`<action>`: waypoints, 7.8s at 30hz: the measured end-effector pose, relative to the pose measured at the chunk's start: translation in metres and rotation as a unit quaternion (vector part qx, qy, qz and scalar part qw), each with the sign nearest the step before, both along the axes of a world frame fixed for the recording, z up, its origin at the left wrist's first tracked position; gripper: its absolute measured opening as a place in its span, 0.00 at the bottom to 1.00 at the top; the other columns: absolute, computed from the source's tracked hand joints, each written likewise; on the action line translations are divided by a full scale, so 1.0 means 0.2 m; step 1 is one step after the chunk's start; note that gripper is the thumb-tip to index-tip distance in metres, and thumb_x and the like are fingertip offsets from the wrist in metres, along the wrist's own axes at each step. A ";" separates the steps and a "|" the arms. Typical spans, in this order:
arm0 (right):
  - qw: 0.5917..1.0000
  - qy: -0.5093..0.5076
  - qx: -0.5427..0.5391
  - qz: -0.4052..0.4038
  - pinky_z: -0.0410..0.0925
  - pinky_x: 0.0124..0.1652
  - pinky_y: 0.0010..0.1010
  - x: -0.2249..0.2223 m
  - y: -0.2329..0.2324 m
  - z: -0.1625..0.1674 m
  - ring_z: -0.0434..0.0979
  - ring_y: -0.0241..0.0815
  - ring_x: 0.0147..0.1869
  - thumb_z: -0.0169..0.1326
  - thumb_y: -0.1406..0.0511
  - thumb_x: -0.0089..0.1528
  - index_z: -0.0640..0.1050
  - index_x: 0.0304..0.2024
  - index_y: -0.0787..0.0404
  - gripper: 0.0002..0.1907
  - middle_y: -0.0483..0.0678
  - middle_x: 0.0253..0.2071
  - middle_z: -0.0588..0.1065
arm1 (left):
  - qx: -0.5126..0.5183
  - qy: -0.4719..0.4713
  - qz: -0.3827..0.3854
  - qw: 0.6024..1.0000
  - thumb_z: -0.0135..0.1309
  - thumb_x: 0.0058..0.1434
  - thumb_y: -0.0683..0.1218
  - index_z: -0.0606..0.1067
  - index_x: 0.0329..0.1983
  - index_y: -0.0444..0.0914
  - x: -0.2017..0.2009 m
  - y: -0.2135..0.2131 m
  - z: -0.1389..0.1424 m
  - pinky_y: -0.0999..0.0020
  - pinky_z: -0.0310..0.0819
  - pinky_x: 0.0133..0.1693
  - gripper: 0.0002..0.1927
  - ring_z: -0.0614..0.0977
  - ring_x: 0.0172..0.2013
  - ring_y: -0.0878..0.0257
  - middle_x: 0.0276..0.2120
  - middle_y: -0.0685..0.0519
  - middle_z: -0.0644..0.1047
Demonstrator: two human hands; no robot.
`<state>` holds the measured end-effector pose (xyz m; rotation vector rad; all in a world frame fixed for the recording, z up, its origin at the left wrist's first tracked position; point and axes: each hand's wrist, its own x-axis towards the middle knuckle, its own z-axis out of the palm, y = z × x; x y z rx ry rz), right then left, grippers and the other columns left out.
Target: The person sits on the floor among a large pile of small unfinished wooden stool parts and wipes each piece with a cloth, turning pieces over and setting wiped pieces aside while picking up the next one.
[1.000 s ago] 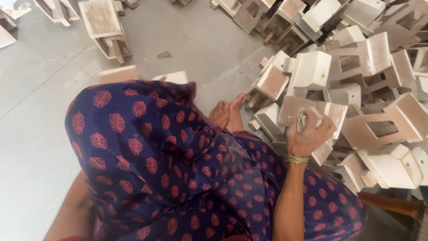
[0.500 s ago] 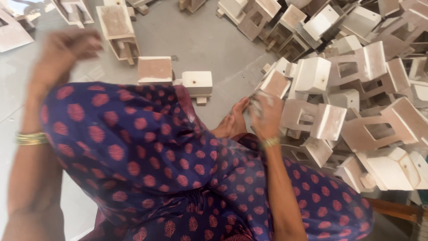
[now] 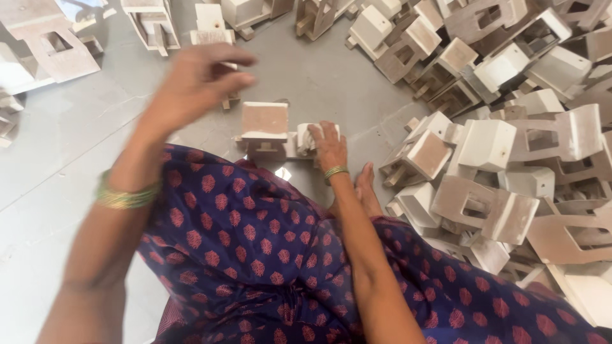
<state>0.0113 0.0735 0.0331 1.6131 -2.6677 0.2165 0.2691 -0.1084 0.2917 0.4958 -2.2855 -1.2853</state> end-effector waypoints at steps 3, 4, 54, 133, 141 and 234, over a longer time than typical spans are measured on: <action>0.999 0.011 -0.037 0.002 0.64 0.62 0.46 -0.12 0.03 0.01 0.62 0.49 0.76 0.51 0.74 0.62 0.70 0.65 0.43 0.30 0.47 0.70 0.64 | -0.071 0.059 -0.050 0.994 0.62 0.66 0.47 0.78 0.54 0.31 -0.20 0.01 -0.06 0.70 0.80 0.42 0.18 0.86 0.42 0.61 0.46 0.45 0.82; 0.999 0.001 -0.036 -0.012 0.65 0.61 0.46 -0.18 0.04 0.02 0.63 0.49 0.75 0.49 0.73 0.62 0.71 0.64 0.43 0.29 0.48 0.70 0.65 | -0.072 0.063 -0.053 0.994 0.62 0.65 0.47 0.78 0.54 0.31 -0.25 0.00 -0.09 0.69 0.79 0.41 0.18 0.86 0.42 0.60 0.46 0.43 0.81; 0.978 0.028 -0.156 -0.135 0.49 0.73 0.55 -0.49 0.00 -0.19 0.58 0.60 0.76 0.52 0.64 0.64 0.74 0.62 0.62 0.23 0.56 0.68 0.67 | -0.001 0.003 -0.028 1.000 0.80 0.31 0.51 0.59 0.71 0.34 -0.97 -0.02 -1.29 0.52 0.60 0.68 0.64 0.66 0.68 0.40 0.68 0.37 0.64; 0.943 -0.064 -0.217 -0.245 0.67 0.52 0.51 -0.40 0.32 -0.30 0.73 0.67 0.51 0.53 0.67 0.61 0.74 0.53 0.70 0.19 0.68 0.51 0.71 | 0.119 0.069 0.017 0.990 0.74 0.49 0.59 0.55 0.62 0.31 -0.95 0.07 -1.21 0.58 0.79 0.58 0.52 0.83 0.56 0.46 0.55 0.36 0.77; 0.832 -0.280 -0.386 -0.283 0.72 0.55 0.40 -0.38 0.35 0.17 0.79 0.50 0.52 0.54 0.66 0.63 0.79 0.48 0.63 0.12 0.53 0.49 0.79 | -0.093 0.108 -0.041 0.989 0.76 0.40 0.61 0.57 0.66 0.28 -0.97 0.13 -1.24 0.48 0.71 0.59 0.60 0.74 0.57 0.39 0.55 0.36 0.69; 0.951 -0.122 -0.251 -0.133 0.55 0.71 0.42 -0.48 -0.20 0.07 0.66 0.56 0.73 0.45 0.73 0.68 0.78 0.60 0.58 0.20 0.58 0.68 0.70 | 0.016 -0.221 -0.071 0.973 0.70 0.39 0.39 0.81 0.49 0.41 -0.90 -0.14 -1.46 0.52 0.74 0.48 0.29 0.81 0.48 0.45 0.40 0.45 0.83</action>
